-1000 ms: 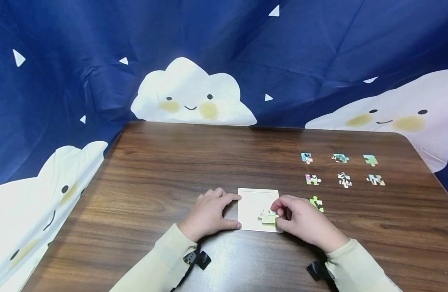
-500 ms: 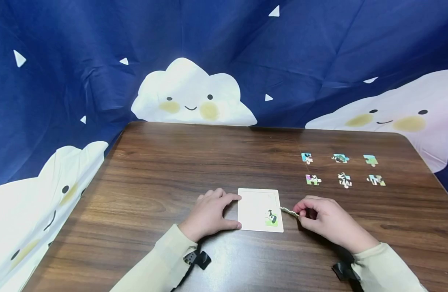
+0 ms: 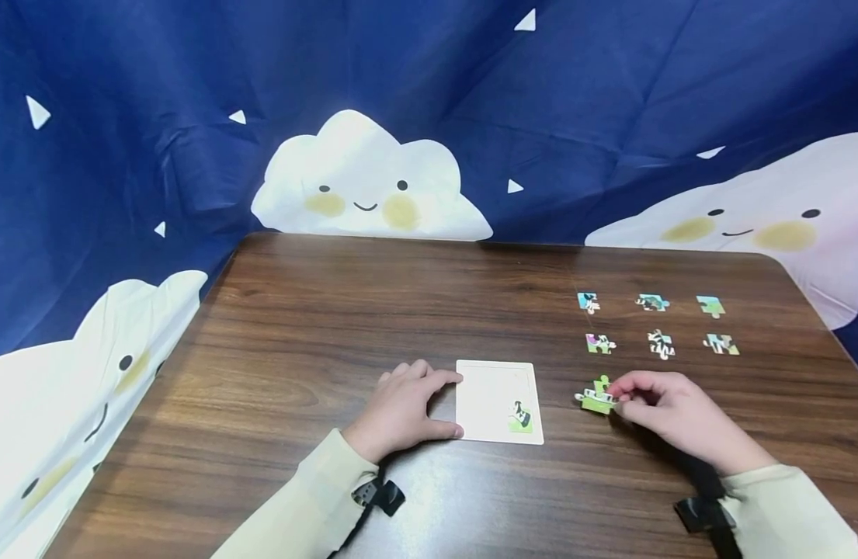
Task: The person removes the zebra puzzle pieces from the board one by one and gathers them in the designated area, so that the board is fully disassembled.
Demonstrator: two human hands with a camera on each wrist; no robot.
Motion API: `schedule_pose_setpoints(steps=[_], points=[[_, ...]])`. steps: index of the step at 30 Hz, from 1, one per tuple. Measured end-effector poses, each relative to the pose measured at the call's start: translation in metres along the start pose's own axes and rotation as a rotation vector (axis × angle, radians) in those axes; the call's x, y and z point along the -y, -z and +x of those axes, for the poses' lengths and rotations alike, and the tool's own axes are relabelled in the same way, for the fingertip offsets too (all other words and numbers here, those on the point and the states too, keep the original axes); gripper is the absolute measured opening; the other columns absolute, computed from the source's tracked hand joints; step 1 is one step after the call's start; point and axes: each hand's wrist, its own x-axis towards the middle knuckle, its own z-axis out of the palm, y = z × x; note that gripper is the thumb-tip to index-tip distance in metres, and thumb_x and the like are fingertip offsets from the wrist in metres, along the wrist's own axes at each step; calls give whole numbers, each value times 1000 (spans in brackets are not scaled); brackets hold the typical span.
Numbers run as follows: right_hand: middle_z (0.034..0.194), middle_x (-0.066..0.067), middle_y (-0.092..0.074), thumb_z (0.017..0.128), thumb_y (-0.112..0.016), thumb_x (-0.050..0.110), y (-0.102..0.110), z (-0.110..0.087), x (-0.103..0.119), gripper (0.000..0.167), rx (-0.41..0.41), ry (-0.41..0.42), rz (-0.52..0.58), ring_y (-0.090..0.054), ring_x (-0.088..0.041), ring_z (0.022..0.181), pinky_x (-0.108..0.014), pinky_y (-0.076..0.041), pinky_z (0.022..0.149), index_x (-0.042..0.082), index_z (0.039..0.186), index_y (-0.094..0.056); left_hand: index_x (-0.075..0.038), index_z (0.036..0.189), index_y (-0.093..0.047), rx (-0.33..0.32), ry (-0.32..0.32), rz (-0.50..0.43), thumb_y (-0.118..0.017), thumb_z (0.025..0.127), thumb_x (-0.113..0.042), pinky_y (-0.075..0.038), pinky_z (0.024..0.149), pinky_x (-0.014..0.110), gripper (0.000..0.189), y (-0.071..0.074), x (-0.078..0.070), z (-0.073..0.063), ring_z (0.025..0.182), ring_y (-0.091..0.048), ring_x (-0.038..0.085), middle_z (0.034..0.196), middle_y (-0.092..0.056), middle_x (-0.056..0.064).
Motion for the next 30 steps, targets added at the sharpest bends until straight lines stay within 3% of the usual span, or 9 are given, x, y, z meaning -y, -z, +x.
schedule_pose_setpoints(steps=[8, 13, 16, 20, 22, 26, 30], points=[[91, 14, -69, 91, -69, 7, 29, -16, -33, 14, -16, -167, 49, -52, -3, 73, -26, -41, 60, 2, 103, -74, -31, 137, -60, 1, -5, -13, -81, 74, -57, -34, 74, 32, 72, 1, -1, -1, 87, -46, 14, 101, -55, -6], [73, 15, -58, 93, -65, 3, 46, -19, -53, 10, -11, -247, 158, -46, -1, 60, -27, -39, 50, 6, 98, -73, -30, 137, -60, -10, -9, -12, -80, 74, -57, -34, 73, 32, 72, 1, -1, -1, 86, -46, 14, 101, -55, -6], [67, 12, -49, 93, -64, 3, 56, -15, -61, 12, 28, -282, 176, -41, -2, 53, -28, -36, 45, 1, 104, -68, -30, 137, -60, -14, -9, -14, -80, 74, -57, -33, 73, 32, 72, 1, 0, -1, 86, -46, 14, 100, -55, -6], [71, 8, -51, 91, -65, 6, 67, -7, -69, 28, 81, -291, 83, -44, -5, 55, -28, -38, 48, -10, 114, -59, -30, 137, -60, -12, -5, -17, -81, 74, -57, -33, 72, 32, 72, 0, 0, -1, 85, -45, 13, 100, -55, -6], [75, 6, -56, 90, -67, 8, 71, -4, -71, 32, 97, -297, 21, -48, -5, 60, -27, -40, 52, -10, 115, -58, -30, 137, -60, -11, -7, -20, -81, 74, -57, -33, 72, 32, 72, -1, 0, -1, 85, -45, 13, 100, -55, -6], [81, 2, -63, 87, -70, 11, 74, 0, -73, 31, 89, -279, -85, -53, -3, 70, -23, -42, 63, -7, 111, -61, -29, 137, -60, -12, -11, -22, -81, 74, -57, -33, 73, 32, 72, -1, -1, 0, 85, -45, 14, 101, -56, -6], [77, 5, -61, 85, -72, 10, 72, 1, -72, 26, 46, -253, -120, -52, -2, 69, -19, -39, 64, -5, 104, -64, -29, 137, -60, -9, -3, -14, -81, 73, -56, -33, 74, 32, 72, -1, 0, 0, 86, -45, 13, 101, -55, -6]])
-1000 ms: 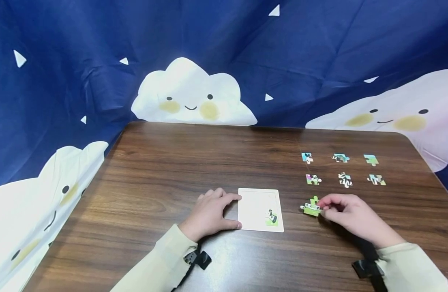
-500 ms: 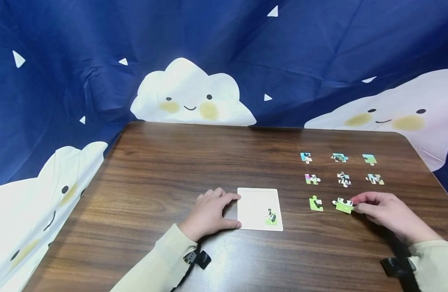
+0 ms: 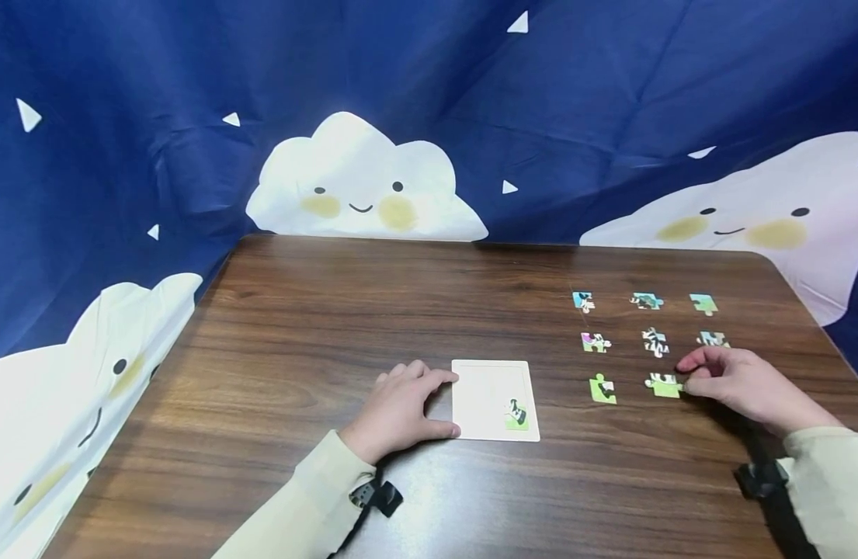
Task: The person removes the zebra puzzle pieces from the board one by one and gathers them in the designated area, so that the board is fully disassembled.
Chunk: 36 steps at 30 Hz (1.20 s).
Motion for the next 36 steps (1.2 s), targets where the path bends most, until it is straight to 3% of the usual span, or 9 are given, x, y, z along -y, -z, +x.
schedule_pose_setpoints(steps=[10, 15, 18, 23, 29, 36], points=[[76, 8, -58, 86, -71, 8, -9, -7, 3, 16, -78, 58, -43, -48, 1, 69, -17, -36, 64, -2, 98, -67, -29, 137, -60, 6, -3, 3, -81, 74, -57, -33, 73, 32, 72, 1, 0, -1, 84, -44, 13, 100, -55, -6], [75, 11, -60, 86, -71, 7, -20, -14, 19, 11, -161, 104, -19, -49, 1, 69, -17, -36, 63, 1, 95, -69, -29, 137, -60, -1, -5, -12, -81, 73, -56, -33, 73, 33, 72, 0, 0, -1, 84, -44, 13, 98, -54, -6], [76, 8, -61, 88, -72, 12, -27, -16, 33, 11, -170, 91, 1, -50, -2, 68, -19, -37, 62, 3, 96, -70, -29, 136, -60, -4, -4, -21, -81, 73, -55, -33, 73, 33, 72, 1, 0, -2, 83, -44, 14, 98, -54, -6], [75, 6, -61, 90, -75, 20, -40, -18, 55, 14, -157, 79, 17, -51, -5, 67, -22, -38, 62, 8, 95, -71, -29, 137, -60, -2, -4, -14, -81, 73, -56, -33, 73, 33, 72, 1, 0, -2, 83, -44, 14, 99, -55, -6], [75, 7, -59, 87, -77, 16, -60, -16, 80, 10, -128, 162, 60, -52, -5, 66, -22, -40, 62, 10, 93, -72, -29, 137, -60, -2, -4, -3, -81, 73, -56, -33, 72, 33, 72, 2, 0, -2, 83, -44, 14, 99, -54, -6], [77, 4, -59, 86, -78, 18, -83, -10, 108, 13, -30, 187, 137, -53, -7, 68, -24, -43, 62, 11, 95, -71, -30, 138, -59, 5, -4, 3, -80, 74, -57, -33, 73, 33, 72, 2, 0, -1, 85, -45, 14, 102, -56, -6]])
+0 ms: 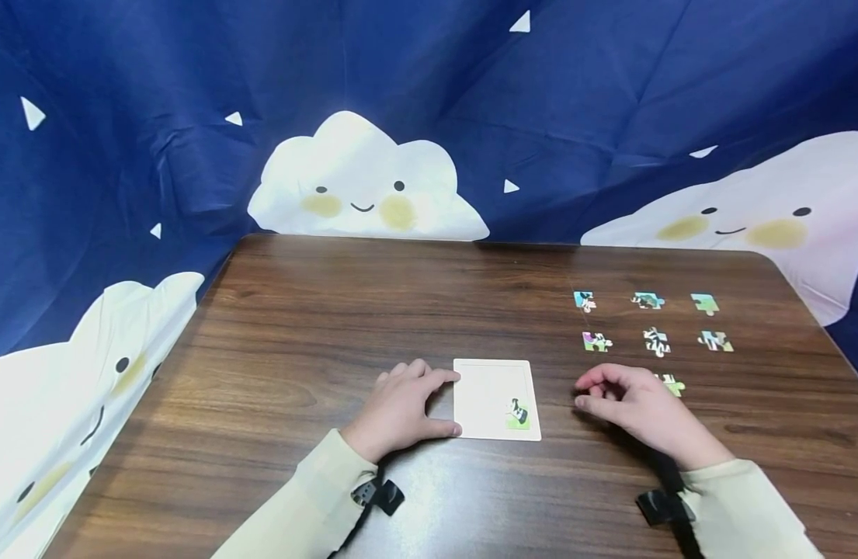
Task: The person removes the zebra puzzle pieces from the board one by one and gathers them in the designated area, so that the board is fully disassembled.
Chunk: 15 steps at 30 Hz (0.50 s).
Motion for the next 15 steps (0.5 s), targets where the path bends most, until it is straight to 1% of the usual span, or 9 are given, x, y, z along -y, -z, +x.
schedule_pose_setpoints(steps=[7, 10, 12, 15], points=[[76, 6, -57, 83, -80, 17, -23, 12, 16, 16, 113, 101, 76, -50, -6, 64, -25, -41, 58, 13, 95, -72, -30, 138, -59, 5, 6, 4, -80, 74, -58, -34, 74, 33, 72, 0, 1, 1, 86, -46, 14, 102, -55, -6], [76, 7, -56, 81, -82, 16, -31, 16, 21, 18, 154, 122, 93, -50, -6, 65, -24, -42, 59, 14, 95, -71, -31, 138, -59, 4, 8, 7, -80, 74, -58, -34, 74, 33, 73, -1, 1, 1, 87, -46, 14, 102, -56, -6], [76, 7, -56, 79, -83, 16, -36, 19, 24, 20, 172, 123, 77, -51, -6, 66, -24, -42, 61, 15, 95, -71, -31, 138, -59, 3, 9, 7, -80, 74, -58, -34, 74, 33, 72, -1, 1, 1, 88, -47, 14, 102, -56, -6], [75, 8, -54, 76, -85, 17, -40, 21, 29, 23, 193, 133, 0, -49, -4, 67, -23, -43, 64, 16, 94, -70, -31, 137, -59, 1, 8, 8, -80, 74, -58, -34, 75, 33, 72, -1, 0, 1, 87, -47, 14, 102, -56, -6]])
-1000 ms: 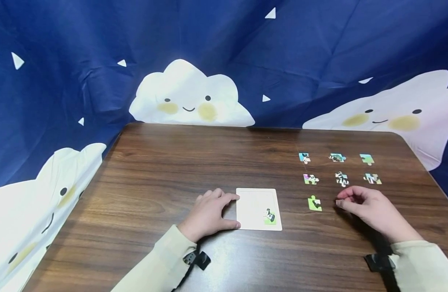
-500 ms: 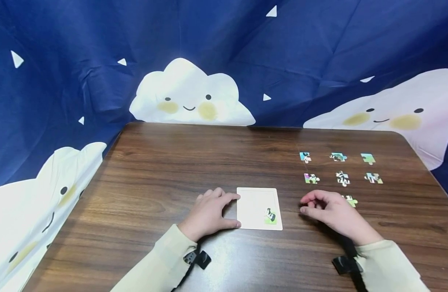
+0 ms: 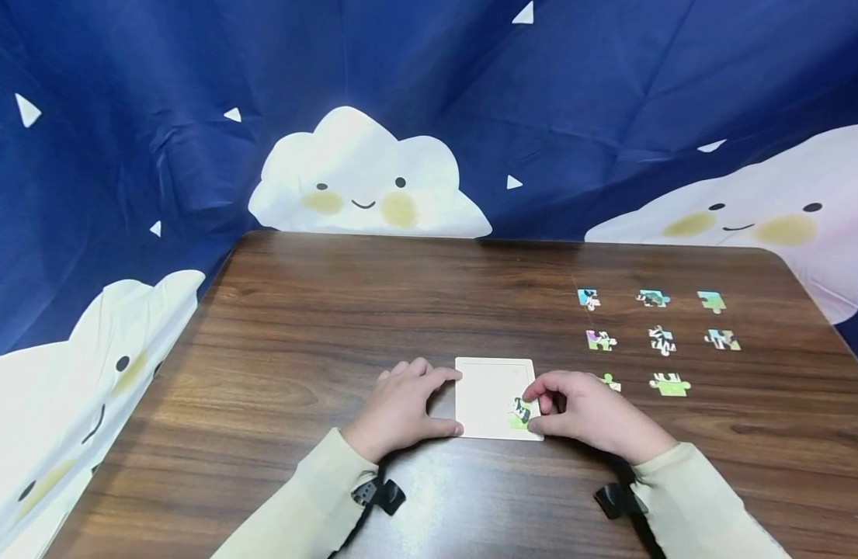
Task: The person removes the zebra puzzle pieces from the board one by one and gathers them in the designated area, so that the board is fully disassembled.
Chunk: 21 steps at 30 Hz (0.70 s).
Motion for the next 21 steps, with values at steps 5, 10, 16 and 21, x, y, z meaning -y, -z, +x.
schedule_pose_setpoints(steps=[5, 10, 16, 21], points=[[73, 11, -52, 74, -84, 17, -3, 4, 7, 23, 10, 1, -100, -47, -2, 66, -24, -42, 65, 17, 92, -69, -30, 137, -59, 2, 1, -4, -80, 74, -57, -34, 75, 33, 72, 0, 0, 0, 87, -46, 14, 102, -56, -6], [73, 13, -51, 76, -82, 18, -4, 5, 10, 20, -29, 33, -178, -46, 0, 66, -25, -42, 66, 17, 92, -69, -30, 137, -59, 5, 6, -1, -81, 74, -57, -34, 74, 33, 72, 3, -1, 0, 86, -45, 14, 101, -55, -6], [74, 15, -49, 76, -80, 17, -6, 4, 9, 21, -64, 50, -220, -46, 0, 67, -25, -42, 67, 15, 95, -69, -31, 137, -59, 1, -4, -1, -80, 73, -58, -33, 73, 32, 73, 2, 0, 2, 85, -45, 14, 101, -55, -6], [73, 17, -48, 75, -78, 17, -9, 2, 9, 20, -99, 89, -257, -45, 1, 66, -25, -41, 64, 17, 93, -68, -31, 138, -59, 8, 1, -5, -80, 74, -58, -33, 73, 31, 72, 1, 1, 1, 84, -44, 13, 100, -54, -7]])
